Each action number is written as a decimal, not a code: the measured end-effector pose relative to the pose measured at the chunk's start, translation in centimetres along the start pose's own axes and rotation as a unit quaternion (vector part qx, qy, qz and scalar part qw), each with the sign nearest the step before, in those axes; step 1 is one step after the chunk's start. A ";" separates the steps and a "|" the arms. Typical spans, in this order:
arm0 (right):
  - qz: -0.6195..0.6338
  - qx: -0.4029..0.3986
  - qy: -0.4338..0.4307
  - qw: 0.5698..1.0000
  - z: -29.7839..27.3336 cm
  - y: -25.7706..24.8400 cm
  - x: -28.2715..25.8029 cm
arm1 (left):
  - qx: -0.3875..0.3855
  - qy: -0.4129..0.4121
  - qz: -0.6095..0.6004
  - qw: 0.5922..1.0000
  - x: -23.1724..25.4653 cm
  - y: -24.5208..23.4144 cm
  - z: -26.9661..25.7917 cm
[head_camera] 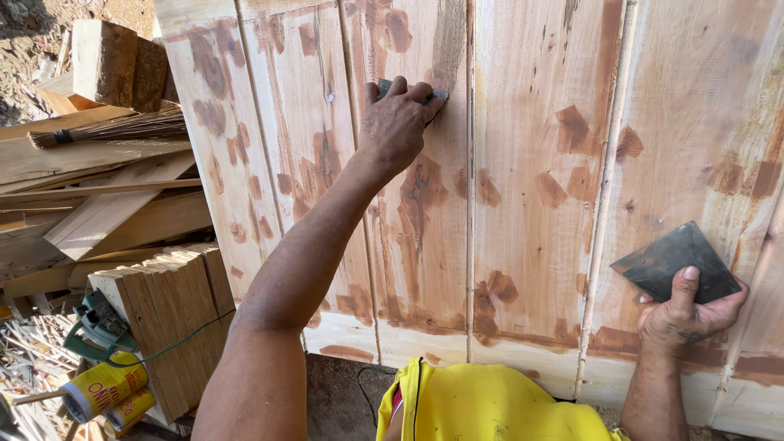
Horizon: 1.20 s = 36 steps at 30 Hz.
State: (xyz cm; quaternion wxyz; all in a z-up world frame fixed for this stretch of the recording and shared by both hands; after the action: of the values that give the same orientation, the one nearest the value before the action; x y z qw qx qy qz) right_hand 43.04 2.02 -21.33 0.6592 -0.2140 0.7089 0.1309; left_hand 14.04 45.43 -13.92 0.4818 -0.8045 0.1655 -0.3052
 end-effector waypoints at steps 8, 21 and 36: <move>0.098 -0.072 0.132 0.984 -0.4 3.2 -3.3 | -0.102 0.008 -0.022 0.994 4.0 -3.4 -1.8; 0.216 -0.227 0.360 0.879 -13.6 8.8 -5.3 | 0.126 0.422 -0.205 0.874 22.3 1.0 -27.9; 0.140 -0.276 0.220 0.925 -16.1 7.3 -15.7 | -0.126 0.059 -0.786 0.603 12.3 3.2 -26.9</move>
State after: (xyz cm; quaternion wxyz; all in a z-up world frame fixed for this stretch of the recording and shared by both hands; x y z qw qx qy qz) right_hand 26.04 2.88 -4.97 0.3761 -0.3094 0.7947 0.3623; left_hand 5.95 18.84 -3.18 -0.0608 -0.6577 -0.4651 -0.5894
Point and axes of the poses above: each hand's wrist, its own z-axis towards the middle knuckle, its own y-axis out of the palm, x = y × z, the point moved 10 cm from there along z, towards the middle knuckle, and after that the axes turned 14 degrees about -z, right-handed, at the moved point
